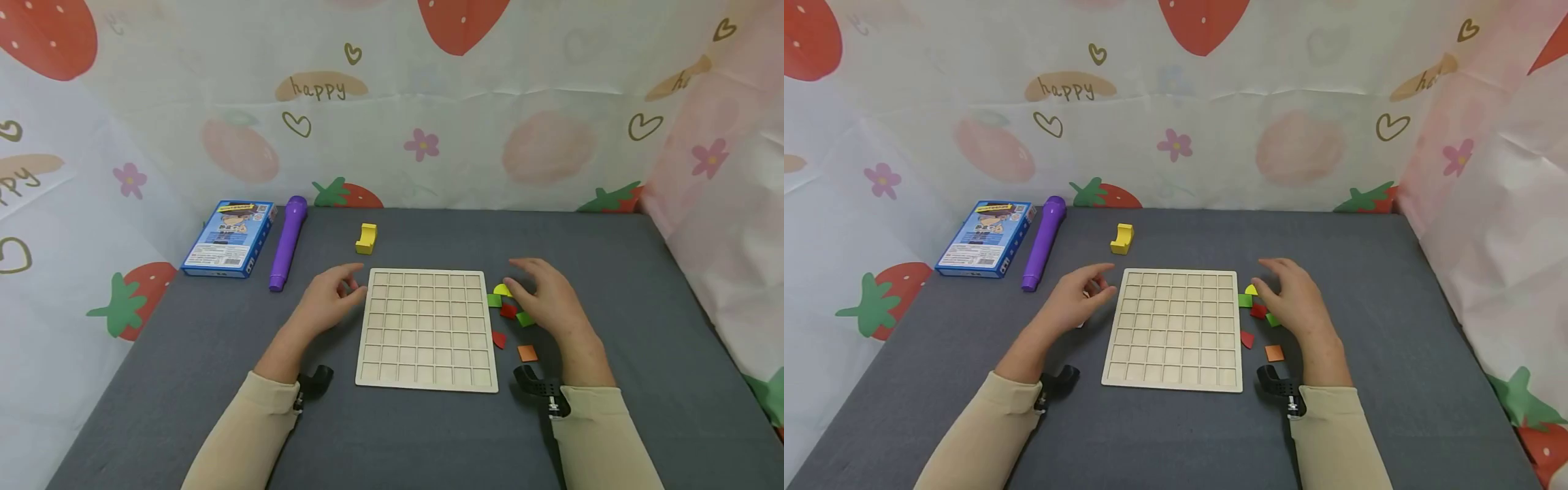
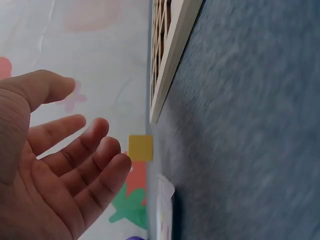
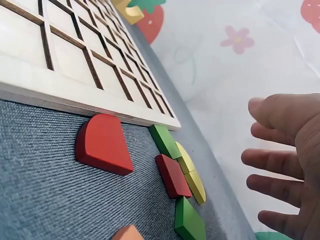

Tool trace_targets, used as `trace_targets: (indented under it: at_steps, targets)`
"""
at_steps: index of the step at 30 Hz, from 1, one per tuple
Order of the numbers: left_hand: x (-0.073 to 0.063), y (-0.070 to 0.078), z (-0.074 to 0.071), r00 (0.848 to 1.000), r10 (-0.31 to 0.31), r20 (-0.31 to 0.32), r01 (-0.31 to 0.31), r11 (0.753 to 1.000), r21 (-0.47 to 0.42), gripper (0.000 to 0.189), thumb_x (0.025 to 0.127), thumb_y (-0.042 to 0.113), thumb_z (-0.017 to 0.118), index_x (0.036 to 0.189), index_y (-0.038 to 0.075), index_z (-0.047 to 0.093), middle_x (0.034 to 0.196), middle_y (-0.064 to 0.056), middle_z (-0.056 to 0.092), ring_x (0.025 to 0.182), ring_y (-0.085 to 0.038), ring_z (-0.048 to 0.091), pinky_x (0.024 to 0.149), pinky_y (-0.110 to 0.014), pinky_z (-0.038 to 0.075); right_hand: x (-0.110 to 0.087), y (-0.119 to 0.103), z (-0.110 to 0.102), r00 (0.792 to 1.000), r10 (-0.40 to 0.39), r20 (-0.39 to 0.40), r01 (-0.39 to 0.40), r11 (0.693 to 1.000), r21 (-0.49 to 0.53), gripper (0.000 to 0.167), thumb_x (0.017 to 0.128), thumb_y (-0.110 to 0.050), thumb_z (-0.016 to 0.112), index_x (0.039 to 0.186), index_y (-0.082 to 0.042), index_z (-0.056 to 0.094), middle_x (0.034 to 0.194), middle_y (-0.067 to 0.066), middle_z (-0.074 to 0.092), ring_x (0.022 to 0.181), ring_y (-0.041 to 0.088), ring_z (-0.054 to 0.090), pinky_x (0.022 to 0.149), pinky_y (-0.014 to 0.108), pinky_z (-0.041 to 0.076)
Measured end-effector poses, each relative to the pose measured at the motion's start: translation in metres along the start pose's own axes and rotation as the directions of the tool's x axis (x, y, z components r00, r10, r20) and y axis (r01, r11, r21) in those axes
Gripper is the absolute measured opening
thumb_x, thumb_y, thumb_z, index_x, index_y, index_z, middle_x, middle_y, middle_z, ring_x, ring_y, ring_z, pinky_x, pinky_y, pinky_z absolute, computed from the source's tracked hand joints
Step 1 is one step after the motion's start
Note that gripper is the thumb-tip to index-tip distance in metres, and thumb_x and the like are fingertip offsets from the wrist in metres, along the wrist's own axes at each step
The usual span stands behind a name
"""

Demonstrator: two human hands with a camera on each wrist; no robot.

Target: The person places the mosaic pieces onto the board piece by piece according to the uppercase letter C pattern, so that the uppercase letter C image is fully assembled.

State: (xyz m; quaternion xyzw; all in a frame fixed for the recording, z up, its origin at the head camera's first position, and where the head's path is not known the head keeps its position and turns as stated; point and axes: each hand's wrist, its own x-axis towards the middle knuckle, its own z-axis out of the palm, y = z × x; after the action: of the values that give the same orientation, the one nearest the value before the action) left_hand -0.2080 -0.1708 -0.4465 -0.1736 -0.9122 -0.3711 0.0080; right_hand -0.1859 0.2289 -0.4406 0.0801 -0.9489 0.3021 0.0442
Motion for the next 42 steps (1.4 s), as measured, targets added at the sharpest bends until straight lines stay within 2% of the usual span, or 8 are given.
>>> trace_targets:
  at_steps: [8, 12, 17, 22, 27, 34, 42]
  targets:
    - [0.001, -0.002, 0.011, 0.988, -0.074, 0.136, 0.087, 0.992, -0.096, 0.052, 0.096, 0.017, 0.071, 0.144, 0.002, 0.056, 0.087, -0.004, 0.061, 0.064, -0.017, 0.052, 0.06, -0.035, 0.044, -0.002, 0.003, 0.001, 1.0, 0.013, -0.02, -0.013, 1.0, 0.004, 0.048, 0.102, -0.022, 0.063, 0.144, 0.0, 0.056, 0.142, 0.024, 0.051, 0.132, 0.046, 0.046, 0.105, 0.064, 0.037]
    - [0.0, -0.005, 0.015, 0.98, -0.078, 0.184, 0.1, 0.989, -0.113, 0.054, 0.095, 0.014, 0.071, 0.145, 0.001, 0.055, 0.083, -0.004, 0.06, 0.061, -0.015, 0.05, 0.059, -0.033, 0.042, -0.002, 0.005, 0.002, 0.999, 0.043, -0.017, -0.043, 0.999, -0.001, 0.048, 0.102, -0.02, 0.063, 0.144, 0.0, 0.056, 0.138, 0.024, 0.052, 0.125, 0.045, 0.05, 0.101, 0.063, 0.041]
    - [0.001, -0.008, 0.018, 0.971, -0.076, 0.225, 0.111, 0.983, -0.148, 0.057, 0.093, 0.01, 0.069, 0.146, -0.002, 0.052, 0.076, -0.003, 0.059, 0.056, -0.014, 0.047, 0.055, -0.032, 0.039, 0.0, 0.009, 0.005, 0.993, 0.117, 0.013, -0.117, 0.993, -0.025, 0.048, 0.099, -0.017, 0.064, 0.144, 0.001, 0.056, 0.136, 0.026, 0.052, 0.123, 0.046, 0.051, 0.099, 0.062, 0.042]
    - [0.002, -0.008, 0.022, 0.969, -0.11, 0.22, 0.139, 0.983, -0.119, 0.057, 0.089, 0.008, 0.068, 0.143, 0.0, 0.056, 0.073, 0.0, 0.058, 0.054, -0.012, 0.046, 0.054, -0.03, 0.037, 0.002, 0.016, 0.009, 0.989, 0.14, 0.048, -0.137, 0.988, -0.069, 0.048, 0.098, -0.018, 0.066, 0.141, 0.001, 0.059, 0.136, 0.028, 0.052, 0.125, 0.048, 0.049, 0.102, 0.063, 0.039]
    - [0.003, -0.005, 0.023, 0.968, -0.132, 0.216, 0.155, 0.983, -0.093, 0.057, 0.087, 0.007, 0.068, 0.143, 0.001, 0.057, 0.072, -0.001, 0.058, 0.055, -0.012, 0.047, 0.054, -0.03, 0.037, 0.002, 0.021, 0.014, 0.99, 0.137, 0.039, -0.132, 0.985, -0.116, 0.041, 0.096, -0.02, 0.069, 0.133, -0.002, 0.067, 0.133, 0.027, 0.052, 0.124, 0.048, 0.046, 0.103, 0.066, 0.034]
    - [0.004, -0.004, 0.022, 0.968, -0.124, 0.219, 0.147, 0.985, -0.095, 0.058, 0.086, 0.007, 0.067, 0.143, 0.001, 0.057, 0.072, -0.001, 0.059, 0.055, -0.013, 0.047, 0.054, -0.03, 0.037, 0.002, 0.022, 0.02, 0.989, 0.145, 0.001, -0.143, 0.981, -0.13, 0.033, 0.097, -0.019, 0.07, 0.127, -0.004, 0.072, 0.131, 0.026, 0.053, 0.124, 0.048, 0.045, 0.101, 0.066, 0.031]
    - [0.004, -0.007, 0.022, 0.966, -0.123, 0.226, 0.152, 0.981, -0.118, 0.058, 0.086, 0.006, 0.067, 0.143, 0.0, 0.057, 0.072, -0.001, 0.059, 0.054, -0.012, 0.046, 0.054, -0.03, 0.037, 0.004, 0.021, 0.017, 0.993, 0.12, -0.02, -0.121, 0.986, -0.115, 0.032, 0.099, -0.018, 0.066, 0.128, -0.003, 0.07, 0.131, 0.025, 0.057, 0.125, 0.047, 0.048, 0.101, 0.067, 0.032]
